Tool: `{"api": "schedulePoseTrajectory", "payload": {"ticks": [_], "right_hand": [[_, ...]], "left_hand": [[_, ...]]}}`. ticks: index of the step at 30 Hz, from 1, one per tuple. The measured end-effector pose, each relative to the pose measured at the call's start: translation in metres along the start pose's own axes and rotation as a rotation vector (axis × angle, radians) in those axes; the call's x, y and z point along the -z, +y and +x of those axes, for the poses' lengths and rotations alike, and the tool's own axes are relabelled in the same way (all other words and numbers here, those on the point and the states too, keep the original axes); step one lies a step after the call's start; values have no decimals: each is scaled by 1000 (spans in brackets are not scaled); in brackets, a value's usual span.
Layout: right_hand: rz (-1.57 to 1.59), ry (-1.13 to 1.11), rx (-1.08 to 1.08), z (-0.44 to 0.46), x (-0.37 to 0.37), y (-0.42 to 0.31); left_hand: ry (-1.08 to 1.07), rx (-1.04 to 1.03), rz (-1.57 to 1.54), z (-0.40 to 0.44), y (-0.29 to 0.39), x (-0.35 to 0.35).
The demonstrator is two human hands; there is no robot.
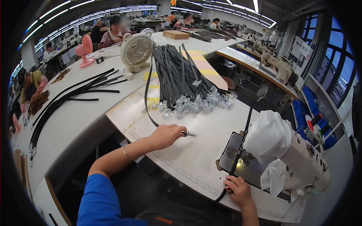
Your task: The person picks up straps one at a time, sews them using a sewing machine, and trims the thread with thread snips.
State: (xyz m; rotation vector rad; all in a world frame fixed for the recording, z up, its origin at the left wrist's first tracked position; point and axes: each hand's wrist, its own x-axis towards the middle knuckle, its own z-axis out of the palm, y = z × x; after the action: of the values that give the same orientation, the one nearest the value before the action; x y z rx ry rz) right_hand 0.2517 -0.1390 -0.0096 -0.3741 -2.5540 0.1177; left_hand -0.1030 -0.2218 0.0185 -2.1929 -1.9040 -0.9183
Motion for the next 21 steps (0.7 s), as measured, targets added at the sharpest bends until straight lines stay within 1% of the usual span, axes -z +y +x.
{"api": "schedulePoseTrajectory", "payload": {"ticks": [2,4,6,8,12,13,14,16,17,18,20,21], "right_hand": [[7,-17,-1,1,2,-2],[2,-16,-6,-1,1,0],[-1,-21,-22,-2,0,1],[20,-11,-6,-2,2,0],[28,7,-5,-3,1,1],[33,18,5,-4,0,2],[40,29,18,-5,-1,3],[36,41,11,-6,-2,3],[35,44,9,-6,-2,3],[35,47,12,-6,-2,3],[42,56,8,-6,-4,5],[62,66,17,-7,-4,5]], "left_hand": [[3,-62,-25,-11,27,-3],[-196,39,-304,-31,47,-7],[-462,448,-835,-48,75,2],[-373,600,-1195,-80,98,-10],[-119,583,-1574,-133,131,-35],[-28,588,-1634,-147,136,-51],[46,639,-1673,-157,143,-66],[73,850,-1654,-178,152,-94],[43,792,-1668,-183,153,-102],[25,789,-1676,-183,152,-100],[-328,571,-1401,-178,148,-87],[-386,378,-1354,-168,150,-79]]}}
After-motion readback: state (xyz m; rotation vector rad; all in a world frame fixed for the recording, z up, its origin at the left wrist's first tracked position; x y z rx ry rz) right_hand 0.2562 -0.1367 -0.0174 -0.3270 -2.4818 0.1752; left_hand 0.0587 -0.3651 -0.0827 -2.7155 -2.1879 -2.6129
